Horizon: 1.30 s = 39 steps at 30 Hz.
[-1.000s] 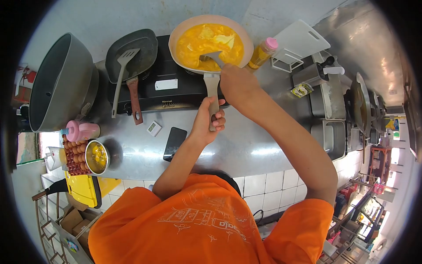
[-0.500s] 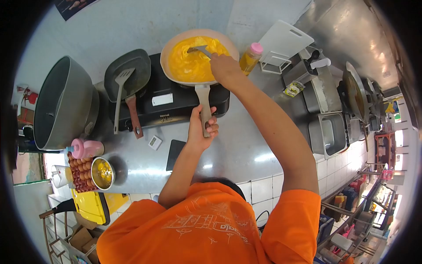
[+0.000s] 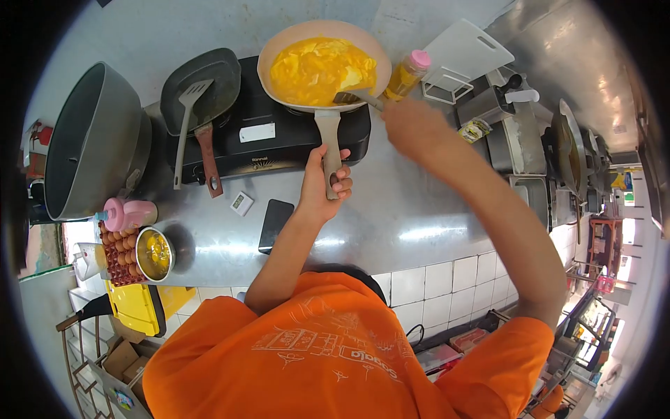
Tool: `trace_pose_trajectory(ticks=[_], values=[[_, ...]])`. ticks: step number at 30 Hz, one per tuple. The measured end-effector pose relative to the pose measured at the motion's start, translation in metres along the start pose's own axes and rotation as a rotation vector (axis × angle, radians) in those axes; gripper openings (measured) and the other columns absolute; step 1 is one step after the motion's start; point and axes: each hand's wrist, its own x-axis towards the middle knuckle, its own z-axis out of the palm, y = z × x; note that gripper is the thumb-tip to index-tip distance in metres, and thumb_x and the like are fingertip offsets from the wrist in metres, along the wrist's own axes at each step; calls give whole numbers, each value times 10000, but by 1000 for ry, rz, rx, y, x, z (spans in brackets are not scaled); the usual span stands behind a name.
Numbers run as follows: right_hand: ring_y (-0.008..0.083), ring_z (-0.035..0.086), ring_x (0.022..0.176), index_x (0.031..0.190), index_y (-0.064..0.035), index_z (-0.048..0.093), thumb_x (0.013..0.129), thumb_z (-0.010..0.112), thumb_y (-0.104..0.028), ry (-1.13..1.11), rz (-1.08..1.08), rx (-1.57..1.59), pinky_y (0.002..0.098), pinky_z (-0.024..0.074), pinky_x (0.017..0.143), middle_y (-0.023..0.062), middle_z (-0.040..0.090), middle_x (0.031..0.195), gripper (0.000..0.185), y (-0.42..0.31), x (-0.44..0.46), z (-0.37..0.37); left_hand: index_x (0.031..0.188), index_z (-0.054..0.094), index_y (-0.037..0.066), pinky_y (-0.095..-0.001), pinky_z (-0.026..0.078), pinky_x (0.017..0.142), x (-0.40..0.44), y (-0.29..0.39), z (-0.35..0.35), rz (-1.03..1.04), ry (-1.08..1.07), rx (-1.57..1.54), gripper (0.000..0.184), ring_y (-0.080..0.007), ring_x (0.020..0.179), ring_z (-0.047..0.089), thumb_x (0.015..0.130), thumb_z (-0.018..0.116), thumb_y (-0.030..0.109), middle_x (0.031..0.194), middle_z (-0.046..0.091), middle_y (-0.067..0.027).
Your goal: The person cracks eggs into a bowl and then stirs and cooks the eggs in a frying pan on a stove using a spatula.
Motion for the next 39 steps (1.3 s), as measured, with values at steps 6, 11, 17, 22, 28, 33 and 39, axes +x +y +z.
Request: trace_pose_trajectory(ticks=[6, 11, 17, 22, 28, 33, 39], values=[[354, 684, 905, 967, 31, 613, 881, 509, -75, 125, 167, 72, 457, 556, 741, 194, 690, 953, 172, -19, 44, 32, 1044, 520, 100, -262, 290, 459, -2, 0, 3, 11, 29, 24, 412, -84, 456, 343, 939, 432, 489, 607, 419, 21], [341, 694, 889, 980, 11, 625, 883, 510, -94, 241, 148, 36, 431, 559, 736, 181, 696, 979, 184, -13, 89, 37, 1038, 555, 92, -257, 286, 453, -3, 0, 4, 18, 27, 32, 437, -83, 452, 358, 936, 437, 500, 608, 440, 26], [373, 668, 925, 1129, -12, 530, 961, 447, -211, 148, 160, 140, 478, 538, 765, 222, 668, 1025, 273, -19, 116, 48, 1039, 559, 98, -263, 298, 463, -3, -1, -4, 23, -14, 20, 448, -92, 463, 384, 938, 433, 516, 618, 456, 24], [385, 655, 967, 1287, -15, 433, 955, 474, -243, 176, 230, 242, 482, 524, 815, 244, 640, 1073, 405, -34, 82, 53, 1121, 497, 96, -337, 466, 598, -18, -7, -10, 66, -16, 104, 528, -190, 608, 563, 942, 372, 577, 860, 607, -69], [478, 578, 1045, 1323, -6, 416, 951, 490, -330, 411, 213, 340, 522, 471, 892, 326, 582, 1097, 499, -18, 68, 103, 1272, 460, 89, -362, 461, 788, -62, -39, -16, 221, 212, 197, 624, -221, 949, 588, 941, 369, 610, 1114, 556, -87], [257, 633, 967, 1207, -64, 574, 973, 511, -272, 827, 28, 657, 382, 483, 844, 149, 634, 1065, 320, 3, -2, 86, 1250, 479, 88, -324, 453, 784, -130, -78, -61, 246, 170, 287, 407, -179, 937, 580, 992, 400, 394, 1163, 551, -70], [202, 461, 612, 703, -67, 441, 886, 444, -145, 845, 324, 1741, 336, 435, 573, 59, 431, 655, 199, -23, -164, 188, 1158, 537, 98, -282, 449, 774, -214, -125, -135, 125, 248, 374, 319, -126, 885, 580, 970, 423, 330, 1060, 616, -48]])
